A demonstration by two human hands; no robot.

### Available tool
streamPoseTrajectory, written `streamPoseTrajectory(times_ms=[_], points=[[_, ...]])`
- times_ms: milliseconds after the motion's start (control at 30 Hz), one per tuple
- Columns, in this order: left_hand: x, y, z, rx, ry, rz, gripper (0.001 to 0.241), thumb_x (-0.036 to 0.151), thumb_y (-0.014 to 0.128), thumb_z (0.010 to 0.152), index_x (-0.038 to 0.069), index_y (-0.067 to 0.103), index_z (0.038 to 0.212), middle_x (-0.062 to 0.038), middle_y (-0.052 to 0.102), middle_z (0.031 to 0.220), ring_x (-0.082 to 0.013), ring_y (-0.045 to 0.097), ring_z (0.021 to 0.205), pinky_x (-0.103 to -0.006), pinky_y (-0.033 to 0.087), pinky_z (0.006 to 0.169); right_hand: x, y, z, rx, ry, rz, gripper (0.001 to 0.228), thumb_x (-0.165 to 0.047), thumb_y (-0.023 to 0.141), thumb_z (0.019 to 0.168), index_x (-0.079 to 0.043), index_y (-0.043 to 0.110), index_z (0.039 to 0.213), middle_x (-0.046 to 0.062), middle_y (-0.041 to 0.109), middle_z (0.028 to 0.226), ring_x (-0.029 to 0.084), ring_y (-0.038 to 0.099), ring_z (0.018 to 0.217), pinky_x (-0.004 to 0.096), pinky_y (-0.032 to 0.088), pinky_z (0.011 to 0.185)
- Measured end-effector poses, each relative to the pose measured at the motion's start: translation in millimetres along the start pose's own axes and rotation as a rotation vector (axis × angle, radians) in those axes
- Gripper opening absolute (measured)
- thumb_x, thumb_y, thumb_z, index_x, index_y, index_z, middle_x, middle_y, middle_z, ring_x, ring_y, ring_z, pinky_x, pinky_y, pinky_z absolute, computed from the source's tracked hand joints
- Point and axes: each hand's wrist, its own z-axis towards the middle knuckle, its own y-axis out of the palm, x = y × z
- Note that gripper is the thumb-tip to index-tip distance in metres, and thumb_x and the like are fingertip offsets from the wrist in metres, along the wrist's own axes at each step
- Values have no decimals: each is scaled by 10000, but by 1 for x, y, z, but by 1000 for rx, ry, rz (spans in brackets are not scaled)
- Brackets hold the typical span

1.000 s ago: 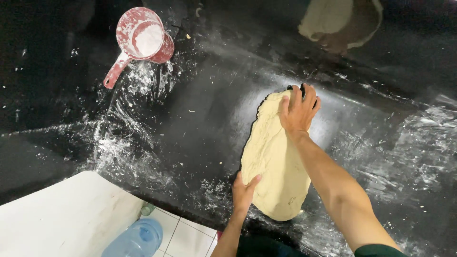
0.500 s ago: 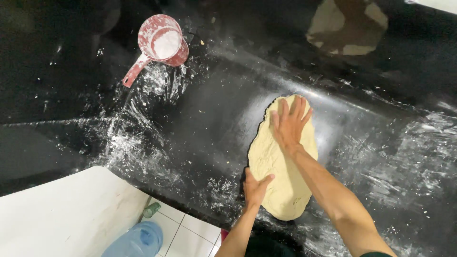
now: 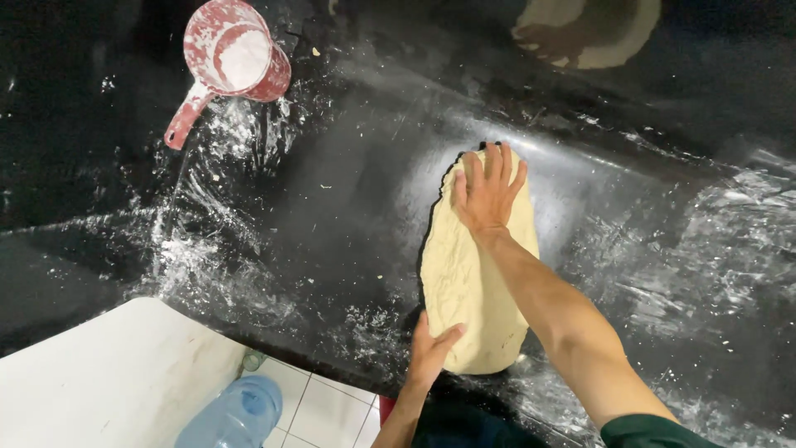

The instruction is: Kneading a piece of dough on a floured work surface using both hands

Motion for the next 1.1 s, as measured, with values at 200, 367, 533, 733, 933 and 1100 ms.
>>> streamPoseTrajectory(times_ms=[200,367,533,733,933,1100], points=[[-8,-9,39,251,134,803,738,512,745,873,104,475,1426,-351,686,1145,-519,662,1128,-587,512,959,18,24,-2,149,-58,21,317,-464,619,973,-245,633,1201,68,542,1391,308,424,1433,570,205,1147],[-8,-7,21,366,432,887,697,341,705,826,141,427,1433,-229,616,1211,-431,590,1156,-527,452,1003,47,-4,-13,19,28,448,336,-323,672,930,-179,653,1233,143,472,1514,339,376,1481,548,237,1192],[54,39,40,399,1195,1051,782,154,824,813,100,431,1487,-173,398,1564,-352,405,1443,-533,327,1152,84,-44,-125,299,420,333,505,-131,686,796,-39,587,1283,150,617,1266,350,516,1207,440,323,1116],[108,146,126,256,1446,1342,798,492,668,935,143,366,1586,-189,184,1698,-409,138,1574,-674,135,1221,36,-76,-196,-122,978,528,801,-425,769,761,-54,486,1412,174,560,1387,342,503,1309,453,391,1095],[95,163,169,427,1342,1664,701,587,462,958,265,394,1576,-117,194,1713,-302,130,1583,-636,73,1205,9,-138,-149,-484,1296,626,628,-460,861,635,-130,773,1163,31,817,1114,168,757,1012,321,573,813],[111,173,169,328,1360,1517,550,405,537,978,223,514,1496,-108,271,1679,-295,192,1562,-626,178,1206,31,-116,-158,-481,1169,698,726,-506,811,699,-109,614,1274,54,743,1235,220,684,1169,359,538,942]])
